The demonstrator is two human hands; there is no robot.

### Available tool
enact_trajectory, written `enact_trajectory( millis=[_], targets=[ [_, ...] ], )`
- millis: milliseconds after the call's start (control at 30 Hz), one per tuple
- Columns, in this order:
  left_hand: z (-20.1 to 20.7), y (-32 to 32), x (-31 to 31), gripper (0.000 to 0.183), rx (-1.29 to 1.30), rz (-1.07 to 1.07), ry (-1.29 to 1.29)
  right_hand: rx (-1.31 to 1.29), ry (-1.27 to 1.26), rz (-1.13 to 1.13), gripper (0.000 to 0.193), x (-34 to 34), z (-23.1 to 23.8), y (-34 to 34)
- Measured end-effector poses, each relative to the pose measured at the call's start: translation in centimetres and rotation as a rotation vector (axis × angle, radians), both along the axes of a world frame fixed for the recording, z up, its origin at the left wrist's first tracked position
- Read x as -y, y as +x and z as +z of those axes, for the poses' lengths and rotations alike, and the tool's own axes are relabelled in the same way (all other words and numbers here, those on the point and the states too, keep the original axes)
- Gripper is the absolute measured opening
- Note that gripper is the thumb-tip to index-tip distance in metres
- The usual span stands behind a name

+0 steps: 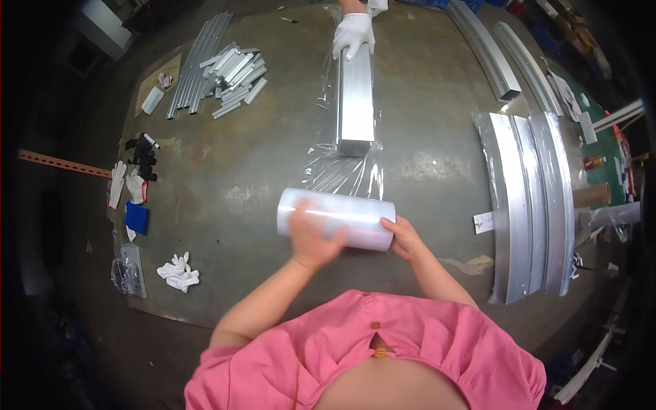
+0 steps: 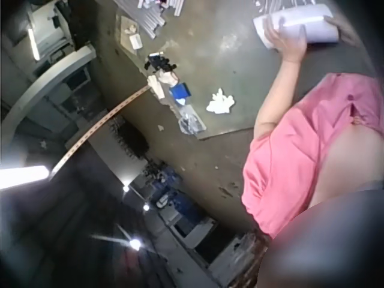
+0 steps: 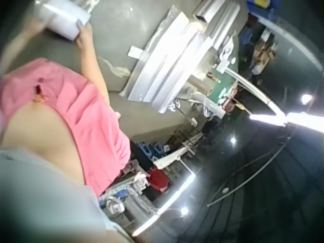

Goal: Wrapping long metal components with plastic stretch film.

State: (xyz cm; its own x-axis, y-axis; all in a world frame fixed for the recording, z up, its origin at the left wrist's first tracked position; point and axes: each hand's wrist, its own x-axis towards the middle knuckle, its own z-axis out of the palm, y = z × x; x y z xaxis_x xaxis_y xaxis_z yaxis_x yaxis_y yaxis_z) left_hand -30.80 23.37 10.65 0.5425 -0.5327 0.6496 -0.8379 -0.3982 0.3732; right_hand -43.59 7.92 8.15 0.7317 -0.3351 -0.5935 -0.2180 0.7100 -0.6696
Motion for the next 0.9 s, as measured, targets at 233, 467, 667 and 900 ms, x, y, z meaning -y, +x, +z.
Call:
enact_trajectory(
  millis=[233,467,667,900],
  targets=[
    [3.7,5.6,-3.3,0.039,-1.475,0.340,-0.234,0.141,-0.102,0.104,0.040,1.9,3.3,-0.3],
    [11.8,15.1,7.4,0.036,-1.338,-0.149,-0.549,0.325,-0.471,0.093,0.038,14.9,11.3,9.0],
    [7.2,24.2,15.1,0.043,-1.424,-0.046,-0.570,0.286,-0.449,0.054,0.039,20.3,10.3,16.4],
    [4.6,26.8,18.0,0.046,-1.336,-0.164,-0.623,0.281,-0.540,-0.011,0.043,23.6,7.8,20.3]
  ],
)
